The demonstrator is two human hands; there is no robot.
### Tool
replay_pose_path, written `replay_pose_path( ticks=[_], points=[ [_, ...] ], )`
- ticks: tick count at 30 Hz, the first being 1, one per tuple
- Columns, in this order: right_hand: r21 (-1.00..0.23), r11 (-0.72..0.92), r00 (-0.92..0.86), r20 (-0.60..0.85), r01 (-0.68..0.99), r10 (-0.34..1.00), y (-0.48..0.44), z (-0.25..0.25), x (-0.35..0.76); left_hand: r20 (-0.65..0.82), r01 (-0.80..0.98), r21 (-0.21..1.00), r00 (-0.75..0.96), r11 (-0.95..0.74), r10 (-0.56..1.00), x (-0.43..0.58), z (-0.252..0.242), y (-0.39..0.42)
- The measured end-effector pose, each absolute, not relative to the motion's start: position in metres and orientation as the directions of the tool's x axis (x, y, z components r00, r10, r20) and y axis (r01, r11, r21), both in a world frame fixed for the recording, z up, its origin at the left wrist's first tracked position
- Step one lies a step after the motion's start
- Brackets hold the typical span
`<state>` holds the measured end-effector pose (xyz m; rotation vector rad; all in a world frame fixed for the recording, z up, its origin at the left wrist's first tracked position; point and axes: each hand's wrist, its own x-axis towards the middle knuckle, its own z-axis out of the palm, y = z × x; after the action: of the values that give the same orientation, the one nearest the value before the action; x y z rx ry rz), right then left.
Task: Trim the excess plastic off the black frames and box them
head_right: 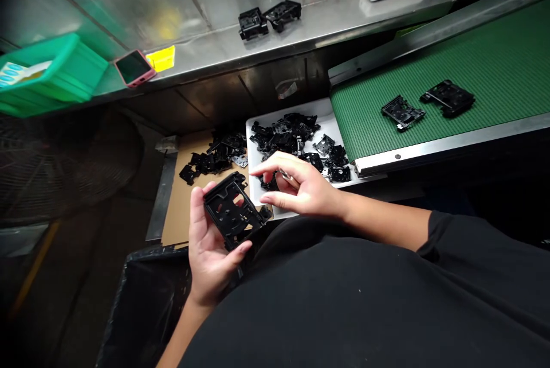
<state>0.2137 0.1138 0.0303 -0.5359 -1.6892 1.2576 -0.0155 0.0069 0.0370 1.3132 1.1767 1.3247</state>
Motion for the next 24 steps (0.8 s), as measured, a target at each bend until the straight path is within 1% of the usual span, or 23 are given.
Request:
replay_pose_path(
  ticks=[4, 6, 8, 9, 11, 14, 16, 20, 24],
  points=[
    [-0.868, 0.449, -0.517, 0.490, -0.213, 0.701, 0.101, 0.025, 0.217, 0.118, -0.002, 0.993, -0.062, -0.119, 0.991, -0.014, 0.039, 0.007],
    [-0.866, 0.443, -0.518, 0.495, -0.230, 0.698, 0.097, 0.022, 0.216, 0.101, -0.044, 0.994, -0.060, -0.104, 0.993, -0.012, 0.040, 0.008],
    [-0.875, 0.430, -0.486, 0.481, -0.221, 0.729, 0.093, 0.018, 0.213, 0.066, -0.111, 0.991, -0.087, -0.076, 0.994, -0.009, 0.039, 0.010],
    [-0.886, 0.414, -0.467, 0.463, -0.210, 0.754, 0.092, 0.017, 0.212, 0.037, -0.143, 0.988, -0.102, -0.051, 0.994, -0.006, 0.039, 0.011],
    [-0.917, 0.360, -0.427, 0.399, -0.172, 0.811, 0.090, 0.014, 0.209, -0.075, -0.239, 0.970, -0.125, 0.043, 0.989, -0.001, 0.037, 0.013],
    [-0.966, 0.229, -0.367, 0.259, -0.123, 0.894, 0.087, 0.009, 0.206, -0.293, -0.388, 0.893, -0.111, 0.230, 0.950, 0.007, 0.033, 0.019],
    [-0.981, 0.155, -0.318, 0.184, -0.116, 0.930, 0.086, 0.005, 0.204, -0.397, -0.457, 0.832, -0.090, 0.316, 0.914, 0.012, 0.031, 0.024],
    [-0.987, 0.099, -0.250, 0.129, -0.128, 0.960, 0.086, 0.001, 0.202, -0.494, -0.534, 0.744, -0.033, 0.402, 0.869, 0.016, 0.029, 0.033],
    [-0.993, 0.052, -0.267, 0.079, -0.109, 0.960, 0.087, 0.001, 0.201, -0.542, -0.583, 0.688, -0.018, 0.431, 0.840, 0.015, 0.027, 0.033]
  ],
)
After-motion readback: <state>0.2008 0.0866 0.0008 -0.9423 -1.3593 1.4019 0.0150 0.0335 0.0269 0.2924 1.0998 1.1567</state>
